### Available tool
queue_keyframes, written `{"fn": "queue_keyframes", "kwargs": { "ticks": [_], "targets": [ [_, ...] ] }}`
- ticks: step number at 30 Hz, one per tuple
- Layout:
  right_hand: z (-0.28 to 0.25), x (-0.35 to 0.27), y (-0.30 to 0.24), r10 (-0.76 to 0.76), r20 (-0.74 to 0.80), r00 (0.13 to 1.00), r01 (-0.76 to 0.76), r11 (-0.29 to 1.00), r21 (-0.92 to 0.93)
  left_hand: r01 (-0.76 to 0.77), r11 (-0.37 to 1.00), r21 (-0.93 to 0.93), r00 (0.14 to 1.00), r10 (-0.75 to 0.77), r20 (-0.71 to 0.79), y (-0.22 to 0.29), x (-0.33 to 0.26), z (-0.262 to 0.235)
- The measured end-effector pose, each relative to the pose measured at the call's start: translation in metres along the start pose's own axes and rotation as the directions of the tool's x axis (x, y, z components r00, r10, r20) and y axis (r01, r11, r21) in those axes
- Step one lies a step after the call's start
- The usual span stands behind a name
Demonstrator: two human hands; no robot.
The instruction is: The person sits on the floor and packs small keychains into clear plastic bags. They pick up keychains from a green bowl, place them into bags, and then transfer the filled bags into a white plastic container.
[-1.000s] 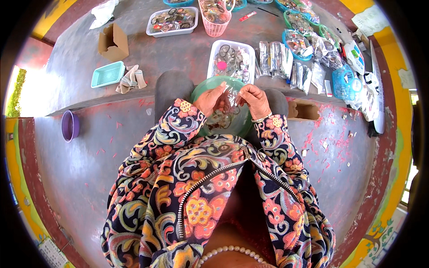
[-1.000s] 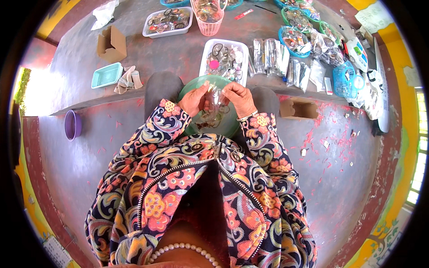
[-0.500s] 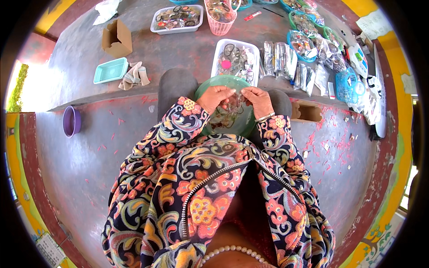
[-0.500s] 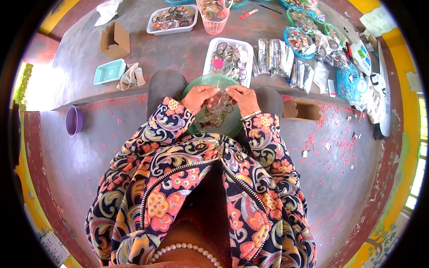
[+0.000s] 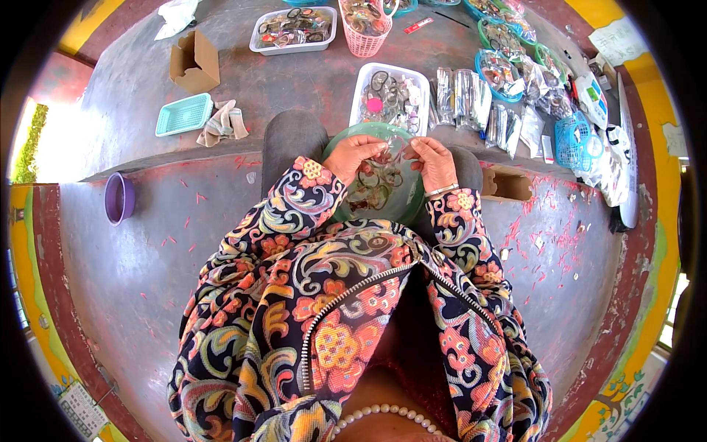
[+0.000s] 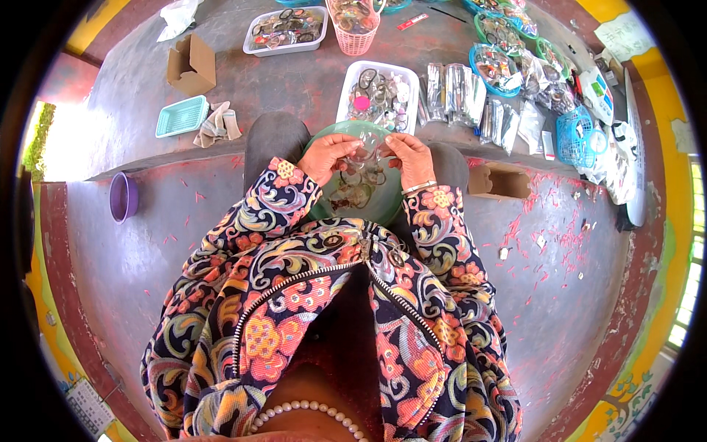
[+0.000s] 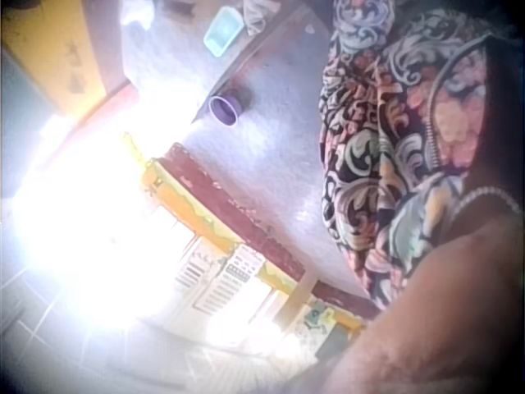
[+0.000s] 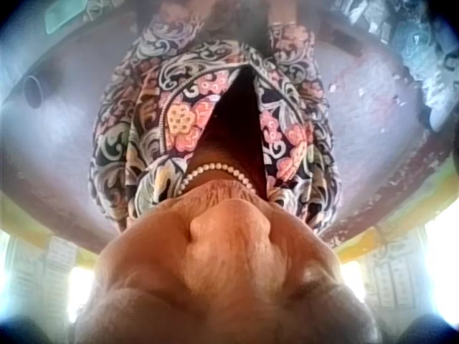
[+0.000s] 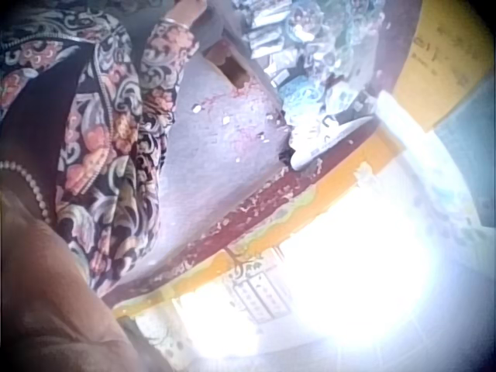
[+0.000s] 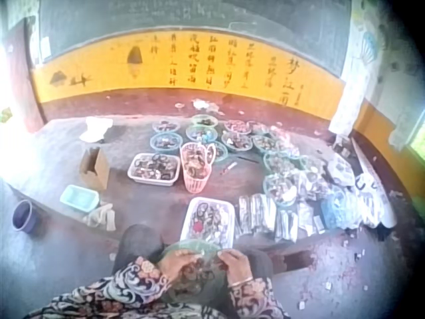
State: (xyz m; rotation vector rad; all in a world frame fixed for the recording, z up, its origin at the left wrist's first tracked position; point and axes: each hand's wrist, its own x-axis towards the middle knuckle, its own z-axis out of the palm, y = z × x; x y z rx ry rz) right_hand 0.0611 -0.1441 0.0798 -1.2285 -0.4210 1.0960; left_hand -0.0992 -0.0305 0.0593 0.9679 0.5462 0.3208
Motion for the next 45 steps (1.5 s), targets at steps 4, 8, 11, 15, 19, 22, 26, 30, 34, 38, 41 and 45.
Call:
{"fn": "queue_keyframes", "kwargs": {
  "ticks": [4,8,11,15,19,22,26,30,34,38,41,45],
  "targets": [
    [0.004,0.0,0.001,0.084,0.054,0.995,-0.079,0.992,-0.1,0.0,0.979,0.202,1.0,-0.005,0.027,-0.001,-0.002,0.0],
    [-0.005,0.004,0.009,0.052,0.019,0.998,-0.049,0.99,-0.131,0.013,0.994,0.104,0.995,-0.023,0.095,-0.002,0.0,0.001],
    [-0.004,0.004,0.009,0.029,-0.025,0.999,-0.031,0.995,-0.094,0.063,0.998,-0.014,0.996,-0.062,0.063,0.001,-0.001,0.002],
    [-0.003,0.003,0.008,0.033,-0.027,0.999,-0.036,0.995,-0.09,0.041,0.998,-0.04,0.999,-0.04,0.028,0.001,-0.002,0.004],
    [-0.001,0.003,0.008,0.018,-0.024,1.0,-0.02,0.995,-0.097,0.023,1.0,0.0,1.0,-0.023,-0.005,-0.004,0.001,0.0],
    [0.001,0.002,0.008,0.006,-0.043,0.999,-0.01,0.996,-0.091,-0.06,0.997,0.049,0.995,0.064,-0.074,-0.004,0.0,0.003],
    [0.005,0.001,0.015,-0.035,-0.101,0.994,0.029,0.998,-0.058,-0.079,0.996,0.028,0.988,0.082,-0.129,0.0,-0.004,0.008],
    [0.005,0.002,0.015,-0.031,-0.116,0.993,0.021,0.996,-0.092,-0.027,1.0,-0.011,0.994,0.026,-0.107,0.0,-0.001,0.004],
    [-0.001,0.005,0.017,-0.024,-0.141,0.99,0.022,1.0,-0.019,0.074,0.995,-0.073,0.997,-0.073,0.02,0.01,-0.006,0.004],
    [-0.001,0.004,0.014,0.014,-0.127,0.992,-0.01,1.0,0.029,0.115,0.993,-0.042,0.989,-0.11,0.1,0.009,-0.006,0.009],
    [-0.003,0.005,0.015,0.04,-0.052,0.998,-0.038,0.999,0.036,0.101,0.994,-0.034,0.986,-0.095,0.134,-0.003,0.0,-0.001],
    [-0.002,0.004,0.012,0.12,0.0,0.993,-0.12,0.992,-0.035,0.076,0.996,-0.046,0.996,-0.074,0.048,-0.003,0.0,-0.001]
  ]
}}
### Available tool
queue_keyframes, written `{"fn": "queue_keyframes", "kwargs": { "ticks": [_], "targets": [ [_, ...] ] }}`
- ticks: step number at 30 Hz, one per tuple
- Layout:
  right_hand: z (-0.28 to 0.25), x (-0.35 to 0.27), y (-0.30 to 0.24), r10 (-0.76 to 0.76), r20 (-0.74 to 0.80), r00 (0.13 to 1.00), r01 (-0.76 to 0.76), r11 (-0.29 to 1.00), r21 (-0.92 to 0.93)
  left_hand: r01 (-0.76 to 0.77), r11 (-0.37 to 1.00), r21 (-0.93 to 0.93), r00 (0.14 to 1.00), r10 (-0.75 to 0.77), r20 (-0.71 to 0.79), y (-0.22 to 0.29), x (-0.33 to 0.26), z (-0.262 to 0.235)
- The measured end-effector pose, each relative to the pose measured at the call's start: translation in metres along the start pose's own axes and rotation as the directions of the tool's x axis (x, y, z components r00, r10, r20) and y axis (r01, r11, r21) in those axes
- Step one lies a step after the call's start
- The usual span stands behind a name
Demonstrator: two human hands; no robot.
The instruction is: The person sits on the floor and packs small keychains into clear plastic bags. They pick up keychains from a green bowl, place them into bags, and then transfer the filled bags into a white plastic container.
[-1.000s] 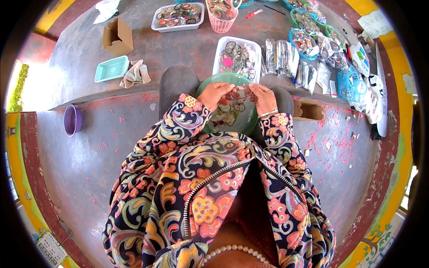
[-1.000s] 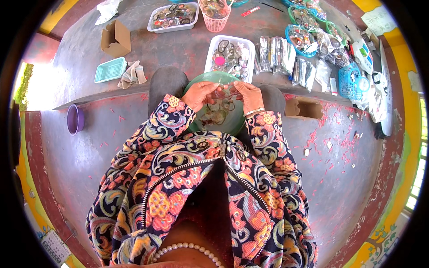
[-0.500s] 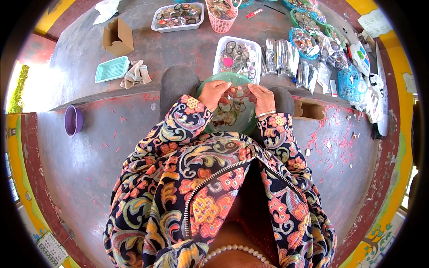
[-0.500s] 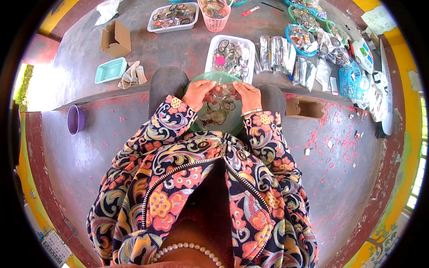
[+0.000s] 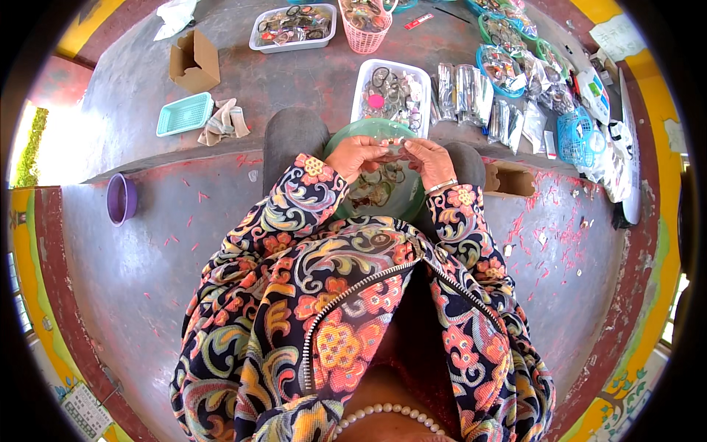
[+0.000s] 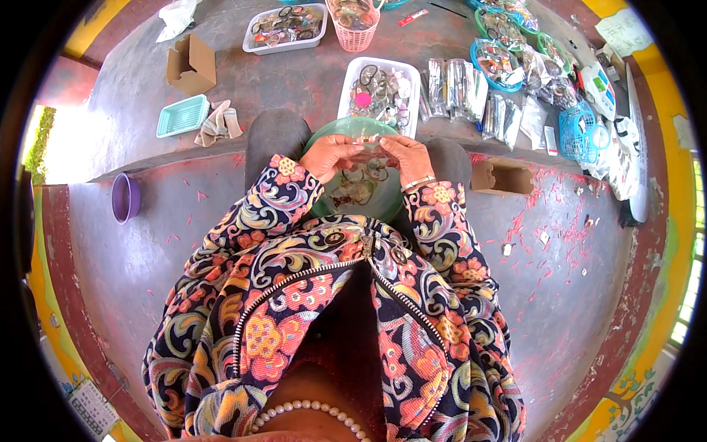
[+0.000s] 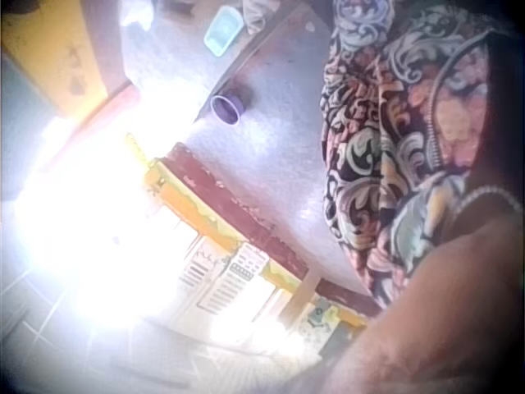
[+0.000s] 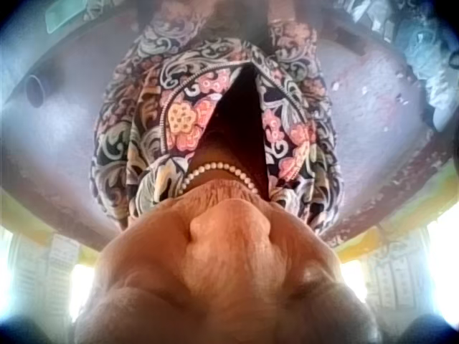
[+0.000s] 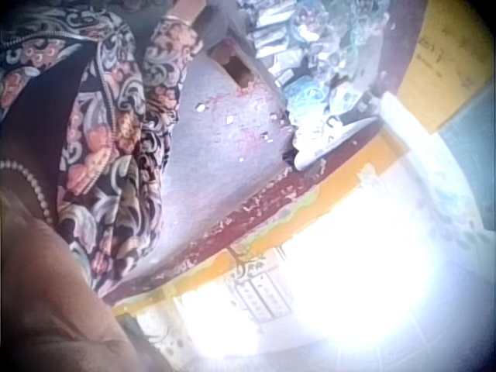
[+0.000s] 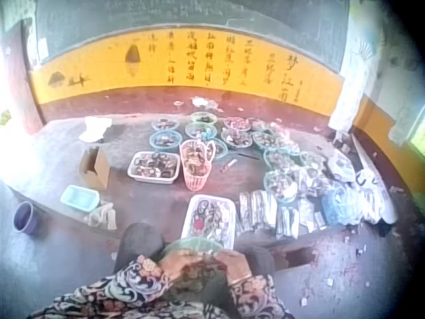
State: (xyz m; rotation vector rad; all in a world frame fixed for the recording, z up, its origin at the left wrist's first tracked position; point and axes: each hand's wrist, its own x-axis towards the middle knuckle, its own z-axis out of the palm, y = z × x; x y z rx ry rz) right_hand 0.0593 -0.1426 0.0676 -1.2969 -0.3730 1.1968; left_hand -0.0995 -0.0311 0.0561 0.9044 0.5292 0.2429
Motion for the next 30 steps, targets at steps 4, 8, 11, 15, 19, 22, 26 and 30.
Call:
{"fn": "queue_keyframes", "kwargs": {
  "ticks": [4,8,11,15,19,22,26,30],
  "targets": [
    [0.0,0.0,0.001,0.019,0.054,0.998,-0.018,0.999,-0.036,0.005,0.999,-0.032,1.0,-0.006,-0.014,-0.007,0.003,-0.007],
    [-0.001,-0.001,0.001,0.03,0.073,0.997,-0.028,0.999,-0.026,0.0,0.999,-0.051,1.0,0.0,-0.006,-0.002,-0.001,0.0],
    [-0.003,0.0,0.003,0.041,0.081,0.996,-0.038,0.999,-0.035,0.002,0.996,-0.091,1.0,-0.001,0.009,0.001,-0.003,0.005],
    [0.002,-0.002,0.0,0.039,0.099,0.994,-0.029,0.994,-0.101,-0.003,0.993,-0.122,1.0,0.004,0.004,-0.006,0.002,-0.001],
    [0.002,-0.004,-0.001,0.033,0.105,0.994,-0.019,0.992,-0.128,0.005,0.998,-0.066,1.0,-0.005,0.001,-0.007,0.003,-0.003],
    [0.001,-0.002,0.001,0.016,0.136,0.991,-0.003,0.995,-0.096,0.011,0.998,-0.055,1.0,-0.01,0.021,-0.007,0.003,-0.004],
    [0.003,-0.004,-0.001,0.018,0.128,0.992,-0.009,0.997,-0.071,0.06,0.998,-0.021,0.997,-0.059,0.046,-0.005,0.003,-0.002],
    [0.002,-0.002,0.002,0.021,0.124,0.992,-0.007,0.994,-0.111,0.061,0.998,-0.018,0.998,-0.06,0.033,-0.001,0.0,0.003]
  ]
}}
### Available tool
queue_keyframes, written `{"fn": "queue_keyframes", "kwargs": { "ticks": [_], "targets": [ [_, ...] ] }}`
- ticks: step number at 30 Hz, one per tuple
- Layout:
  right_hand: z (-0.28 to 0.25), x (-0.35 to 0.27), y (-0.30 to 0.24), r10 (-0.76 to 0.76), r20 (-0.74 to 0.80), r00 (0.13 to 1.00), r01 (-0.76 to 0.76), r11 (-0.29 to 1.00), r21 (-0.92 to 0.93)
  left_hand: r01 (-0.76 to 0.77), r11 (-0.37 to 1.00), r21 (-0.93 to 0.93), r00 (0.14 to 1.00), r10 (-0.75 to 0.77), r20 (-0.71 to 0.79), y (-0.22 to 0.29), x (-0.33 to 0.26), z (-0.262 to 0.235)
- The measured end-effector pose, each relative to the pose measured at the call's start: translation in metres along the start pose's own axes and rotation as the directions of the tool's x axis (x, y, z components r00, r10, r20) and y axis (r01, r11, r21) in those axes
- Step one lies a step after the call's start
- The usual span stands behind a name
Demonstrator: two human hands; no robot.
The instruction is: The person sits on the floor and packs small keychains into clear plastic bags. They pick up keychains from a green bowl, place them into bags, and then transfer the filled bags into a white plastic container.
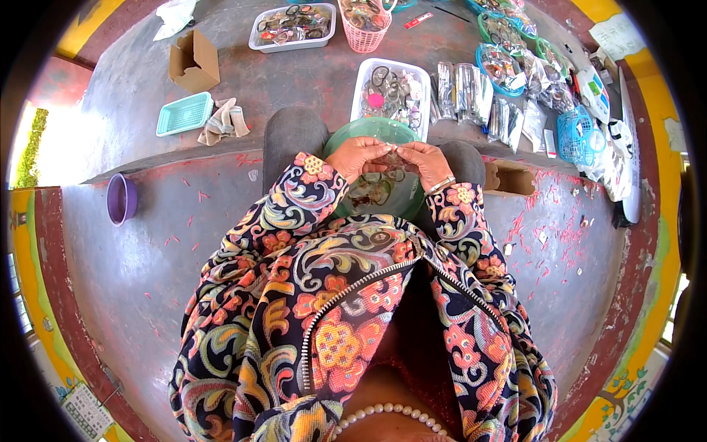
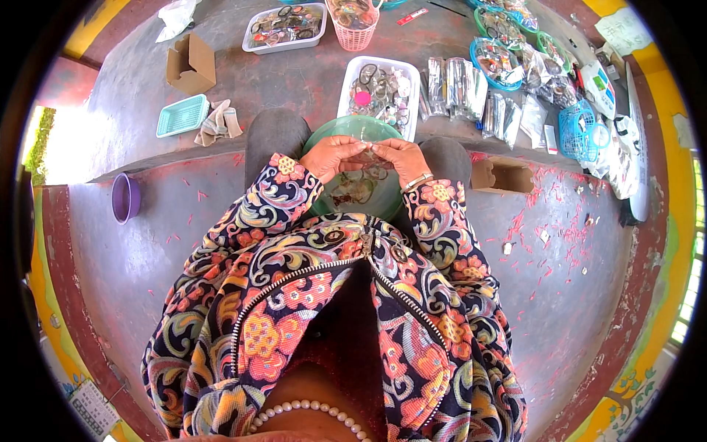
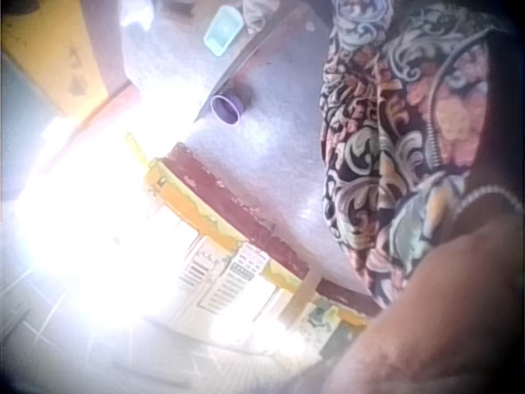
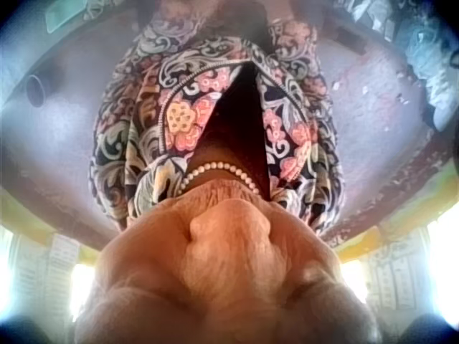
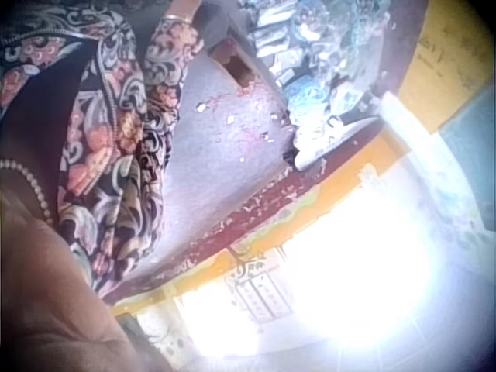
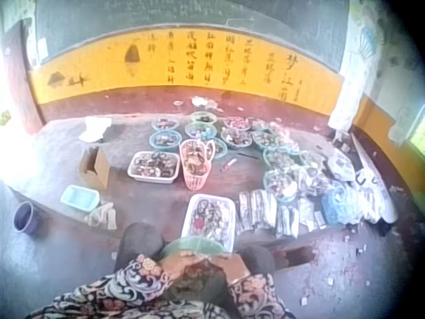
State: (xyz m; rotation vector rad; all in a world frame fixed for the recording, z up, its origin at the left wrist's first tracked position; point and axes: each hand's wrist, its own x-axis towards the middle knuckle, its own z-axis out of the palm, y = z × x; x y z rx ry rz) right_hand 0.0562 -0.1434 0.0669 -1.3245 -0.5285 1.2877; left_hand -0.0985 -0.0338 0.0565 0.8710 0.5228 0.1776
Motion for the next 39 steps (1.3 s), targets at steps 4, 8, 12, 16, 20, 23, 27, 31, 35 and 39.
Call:
{"fn": "queue_keyframes", "kwargs": {
  "ticks": [4,8,12,16,20,23,27,31,35,39],
  "targets": [
    [0.002,-0.002,-0.004,0.048,-0.084,0.995,-0.045,0.998,0.033,-0.088,0.994,-0.069,0.995,0.084,-0.055,0.004,-0.003,0.001],
    [-0.002,0.001,0.0,-0.012,-0.063,0.998,0.012,1.0,0.003,-0.105,0.988,-0.112,0.993,0.099,-0.057,0.001,0.0,0.001],
    [-0.005,0.003,0.002,-0.097,-0.118,0.988,0.104,0.993,0.056,-0.019,0.999,0.033,1.0,0.019,0.004,0.004,-0.002,0.002],
    [-0.003,0.002,0.001,-0.132,-0.046,0.99,0.131,0.991,-0.02,-0.006,0.999,0.041,0.998,0.008,-0.055,0.007,-0.004,0.004],
    [0.0,0.0,0.0,-0.165,-0.052,0.985,0.161,0.984,-0.08,-0.001,0.999,0.053,0.998,0.004,-0.06,0.002,0.0,-0.003],
    [0.003,-0.001,-0.003,-0.196,-0.093,0.976,0.188,0.978,-0.085,0.021,0.993,0.114,1.0,-0.021,-0.003,0.004,-0.001,-0.001],
    [0.004,-0.001,-0.004,-0.18,-0.127,0.975,0.178,0.984,-0.031,0.046,0.993,0.107,0.998,-0.05,0.031,0.004,-0.002,0.001],
    [0.006,-0.004,-0.009,-0.094,-0.037,0.995,0.092,0.993,-0.074,-0.014,0.999,0.029,1.0,0.014,-0.01,0.002,0.003,-0.004],
    [0.003,-0.001,-0.003,-0.094,-0.002,0.996,0.094,0.991,-0.093,-0.035,0.999,0.028,0.999,0.036,-0.002,0.0,0.004,-0.005],
    [0.003,0.0,-0.002,-0.102,-0.021,0.995,0.101,0.992,-0.072,-0.031,0.999,0.044,0.999,0.03,0.027,0.003,0.0,-0.001]
  ]
}}
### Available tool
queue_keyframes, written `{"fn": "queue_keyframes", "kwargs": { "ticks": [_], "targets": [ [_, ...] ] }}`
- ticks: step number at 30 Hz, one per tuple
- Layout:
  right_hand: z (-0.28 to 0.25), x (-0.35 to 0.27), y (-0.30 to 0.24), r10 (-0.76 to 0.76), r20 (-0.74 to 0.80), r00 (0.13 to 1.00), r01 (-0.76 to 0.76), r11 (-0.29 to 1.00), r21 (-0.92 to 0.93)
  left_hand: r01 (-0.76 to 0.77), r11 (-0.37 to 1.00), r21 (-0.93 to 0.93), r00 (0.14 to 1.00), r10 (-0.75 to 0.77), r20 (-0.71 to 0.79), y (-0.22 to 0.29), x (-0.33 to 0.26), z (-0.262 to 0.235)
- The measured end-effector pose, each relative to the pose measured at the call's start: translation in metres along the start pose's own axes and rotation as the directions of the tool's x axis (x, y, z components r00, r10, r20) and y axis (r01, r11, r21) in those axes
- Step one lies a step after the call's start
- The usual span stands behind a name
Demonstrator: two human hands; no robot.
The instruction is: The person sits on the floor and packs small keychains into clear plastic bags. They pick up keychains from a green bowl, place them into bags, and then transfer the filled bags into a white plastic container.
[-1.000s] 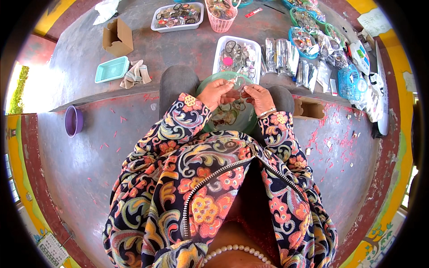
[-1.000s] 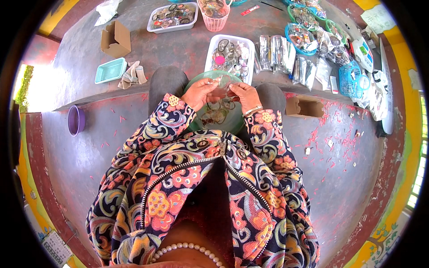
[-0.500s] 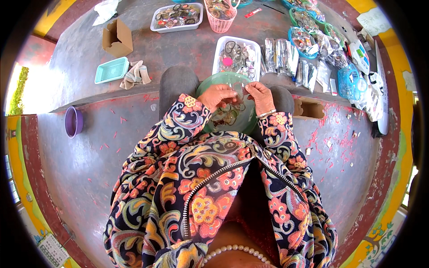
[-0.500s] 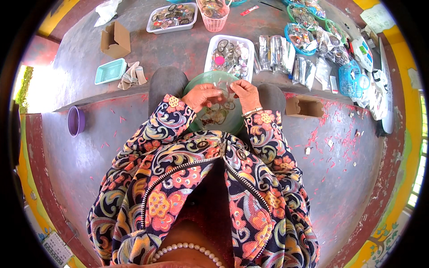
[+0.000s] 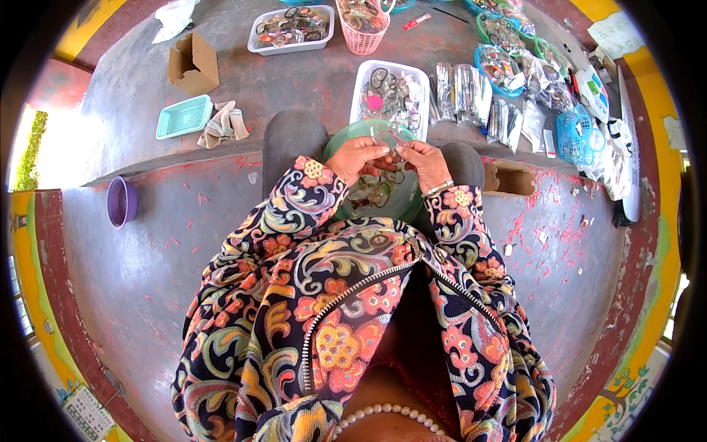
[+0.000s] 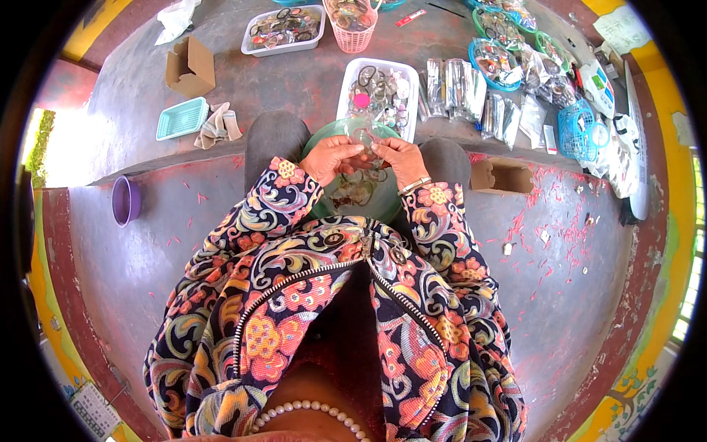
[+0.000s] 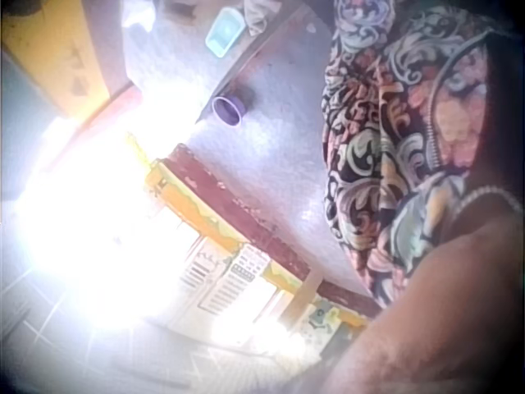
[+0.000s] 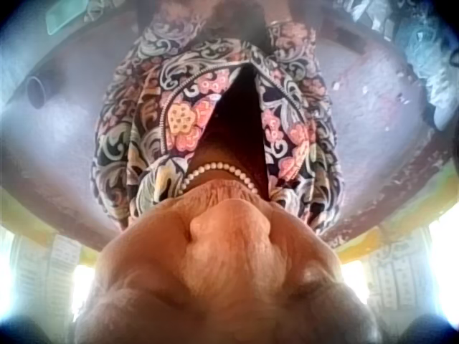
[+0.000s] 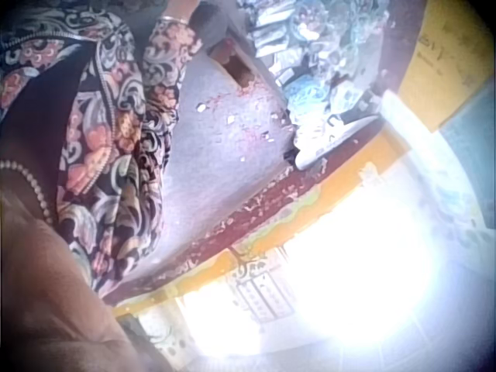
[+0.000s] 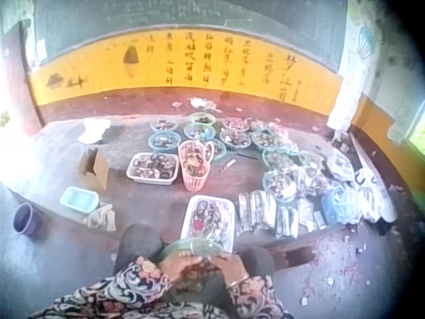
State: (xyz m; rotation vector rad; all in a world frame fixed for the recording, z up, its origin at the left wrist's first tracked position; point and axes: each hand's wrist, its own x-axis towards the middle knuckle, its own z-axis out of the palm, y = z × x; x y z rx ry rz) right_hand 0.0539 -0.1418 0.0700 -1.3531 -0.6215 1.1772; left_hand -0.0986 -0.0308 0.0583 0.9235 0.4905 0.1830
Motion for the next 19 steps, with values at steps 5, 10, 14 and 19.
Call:
{"fn": "queue_keyframes", "kwargs": {
  "ticks": [5,10,14,19],
  "targets": [
    [0.004,-0.002,-0.003,-0.006,-0.044,0.999,0.008,0.998,0.065,0.065,0.994,0.092,0.995,-0.071,0.067,0.006,-0.004,0.005],
    [0.003,0.0,0.001,-0.04,-0.015,0.999,0.041,0.997,0.066,0.061,0.99,0.131,0.991,-0.075,0.107,0.006,-0.007,0.006],
    [-0.002,0.002,0.004,-0.057,-0.015,0.998,0.058,0.996,0.071,0.041,0.993,0.11,0.999,-0.042,0.009,0.012,-0.009,0.011],
    [-0.004,0.001,0.003,-0.03,0.054,0.998,0.027,0.999,0.045,-0.046,0.999,-0.004,0.988,0.045,-0.145,0.017,-0.012,0.004]
  ]
}}
